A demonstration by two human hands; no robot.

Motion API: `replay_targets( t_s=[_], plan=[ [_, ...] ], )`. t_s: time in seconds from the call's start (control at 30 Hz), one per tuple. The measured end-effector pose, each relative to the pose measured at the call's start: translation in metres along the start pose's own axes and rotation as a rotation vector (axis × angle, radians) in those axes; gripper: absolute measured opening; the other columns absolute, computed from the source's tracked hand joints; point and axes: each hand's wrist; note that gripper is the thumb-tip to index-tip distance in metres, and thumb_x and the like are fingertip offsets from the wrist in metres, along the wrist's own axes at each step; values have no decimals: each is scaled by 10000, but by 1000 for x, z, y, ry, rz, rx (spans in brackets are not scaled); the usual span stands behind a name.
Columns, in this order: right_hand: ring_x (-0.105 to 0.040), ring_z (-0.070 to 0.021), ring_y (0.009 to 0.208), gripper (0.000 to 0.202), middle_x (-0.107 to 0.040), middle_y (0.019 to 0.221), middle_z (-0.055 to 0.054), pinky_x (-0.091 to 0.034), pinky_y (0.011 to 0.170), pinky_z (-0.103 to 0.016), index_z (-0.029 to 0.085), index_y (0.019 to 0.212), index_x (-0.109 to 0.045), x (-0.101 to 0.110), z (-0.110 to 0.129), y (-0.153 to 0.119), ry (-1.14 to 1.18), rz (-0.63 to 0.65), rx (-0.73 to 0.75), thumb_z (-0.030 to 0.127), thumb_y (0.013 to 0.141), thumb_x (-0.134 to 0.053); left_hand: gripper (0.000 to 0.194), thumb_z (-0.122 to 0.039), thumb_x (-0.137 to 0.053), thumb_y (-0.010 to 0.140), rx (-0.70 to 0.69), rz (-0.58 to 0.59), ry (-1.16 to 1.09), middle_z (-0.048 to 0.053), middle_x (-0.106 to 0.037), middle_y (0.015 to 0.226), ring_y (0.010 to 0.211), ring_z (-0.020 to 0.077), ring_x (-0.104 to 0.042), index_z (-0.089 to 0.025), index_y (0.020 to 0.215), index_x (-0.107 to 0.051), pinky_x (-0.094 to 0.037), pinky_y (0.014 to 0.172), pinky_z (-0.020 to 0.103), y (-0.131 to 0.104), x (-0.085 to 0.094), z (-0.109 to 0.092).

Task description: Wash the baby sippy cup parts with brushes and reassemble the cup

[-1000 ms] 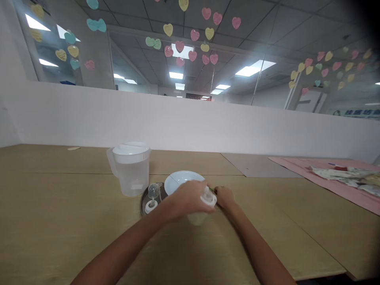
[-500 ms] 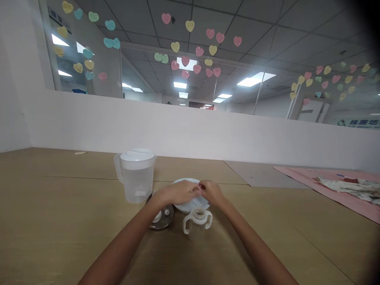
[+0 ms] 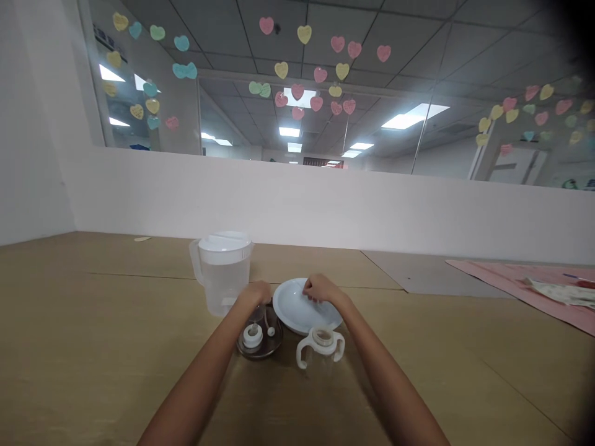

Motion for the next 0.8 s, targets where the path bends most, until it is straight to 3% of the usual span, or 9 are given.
replay_targets(
  t_s=[0.17, 0.33, 0.57, 0.7, 0.8],
  plan=[
    [-532, -78, 499, 221, -639, 628, -49, -360, 484, -171, 113, 663, -643, 37, 7, -24, 36, -159, 45, 201, 732, -452, 133, -166, -555, 604, 4, -5, 42, 150, -667, 832, 747, 227, -604, -138, 677, -662, -438, 643, 280, 3, -10, -2],
    [-521, -87, 496, 231, -620, 598, -26, -353, 487, -186, 138, 654, -636, 61, 9, -46, 89, -356, 99, 230, 738, -441, 140, -171, -576, 567, -29, -10, 1, 126, -656, 752, 695, 207, -593, -115, 678, -641, -425, 606, 255, 4, -6, 3],
    [-517, -90, 476, 241, -621, 611, -10, -352, 449, -194, 161, 658, -625, 81, 16, -72, 201, -479, 69, 304, 748, -454, 462, -224, -591, 546, -145, -19, -141, 54, -588, 912, 756, 145, -555, -145, 999, -543, -419, 615, 195, -3, 24, 15],
    [-528, -92, 448, 221, -599, 559, 0, -387, 462, -199, 161, 694, -636, 85, 27, -80, 333, -525, 72, 323, 733, -491, 514, -245, -591, 554, -249, -58, -287, 25, -542, 904, 733, 122, -531, -171, 1054, -502, -420, 637, 198, -21, 46, 3],
    [-566, -103, 504, 199, -609, 597, -9, -434, 522, -208, 146, 720, -629, 84, 35, -77, 523, -565, 156, 318, 715, -530, 539, -208, -561, 586, -356, -169, -411, 17, -513, 906, 692, 100, -518, -199, 1116, -464, -423, 626, 202, -37, 61, -13]
  ],
)
Point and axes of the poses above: each hand's wrist, its own y-axis towards the middle knuckle, its own x-axis out of the back of the hand, z = x × y
